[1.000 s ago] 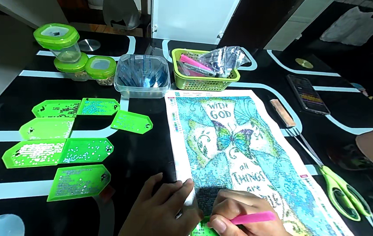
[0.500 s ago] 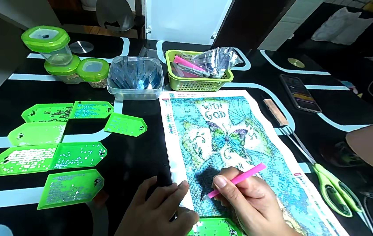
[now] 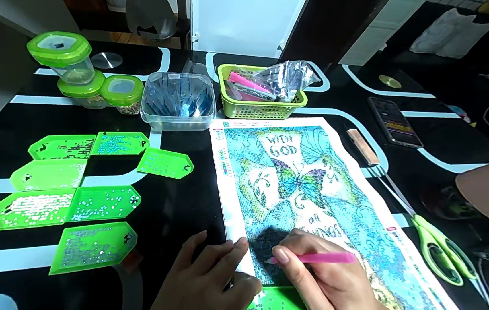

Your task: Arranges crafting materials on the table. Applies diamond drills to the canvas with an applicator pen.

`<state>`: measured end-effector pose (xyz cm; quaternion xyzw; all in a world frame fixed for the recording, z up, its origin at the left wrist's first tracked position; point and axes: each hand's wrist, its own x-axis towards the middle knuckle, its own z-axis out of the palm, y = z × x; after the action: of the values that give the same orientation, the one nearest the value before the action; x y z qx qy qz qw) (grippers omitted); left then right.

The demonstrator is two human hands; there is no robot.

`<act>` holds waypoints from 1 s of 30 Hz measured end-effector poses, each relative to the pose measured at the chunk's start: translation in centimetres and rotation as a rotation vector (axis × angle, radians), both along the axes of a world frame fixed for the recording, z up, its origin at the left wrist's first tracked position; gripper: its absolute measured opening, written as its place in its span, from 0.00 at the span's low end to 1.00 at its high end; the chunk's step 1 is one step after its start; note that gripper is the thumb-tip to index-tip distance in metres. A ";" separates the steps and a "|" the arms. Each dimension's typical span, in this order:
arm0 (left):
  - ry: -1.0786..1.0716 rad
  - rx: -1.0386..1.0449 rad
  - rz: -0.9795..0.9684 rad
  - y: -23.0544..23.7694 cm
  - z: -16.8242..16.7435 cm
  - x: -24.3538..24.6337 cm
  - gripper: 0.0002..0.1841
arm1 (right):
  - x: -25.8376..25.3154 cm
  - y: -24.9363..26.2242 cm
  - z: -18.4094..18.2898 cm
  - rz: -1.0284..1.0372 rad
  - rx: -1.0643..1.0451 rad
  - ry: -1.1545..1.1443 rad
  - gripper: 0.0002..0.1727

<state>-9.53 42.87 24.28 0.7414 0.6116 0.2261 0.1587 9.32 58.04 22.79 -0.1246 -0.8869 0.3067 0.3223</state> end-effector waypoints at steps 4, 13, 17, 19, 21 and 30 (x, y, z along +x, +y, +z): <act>-0.007 -0.007 -0.003 0.1 0.2 0.0 0.21 | 0.0 0.2 0.1 0.004 -0.035 -0.016 0.16; -0.002 0.004 0.002 0.0 0.0 0.0 0.21 | 0.7 -0.1 0.4 0.256 -0.338 0.091 0.15; 0.010 0.017 0.008 0.0 0.1 0.1 0.21 | 0.4 -0.3 0.3 0.324 -0.243 0.045 0.15; 0.013 0.021 0.012 0.0 0.1 0.1 0.21 | 0.4 -0.4 0.3 0.324 -0.227 0.033 0.15; 0.015 0.022 0.009 0.0 0.1 0.1 0.21 | 0.4 -0.6 0.3 0.319 -0.216 0.024 0.15; 0.010 0.018 0.009 0.1 0.0 0.1 0.21 | 0.5 -0.2 0.5 0.301 -0.322 0.061 0.15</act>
<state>-9.42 42.92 24.23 0.7413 0.6134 0.2286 0.1480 9.80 57.79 23.28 -0.0313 -0.8249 0.4926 0.2757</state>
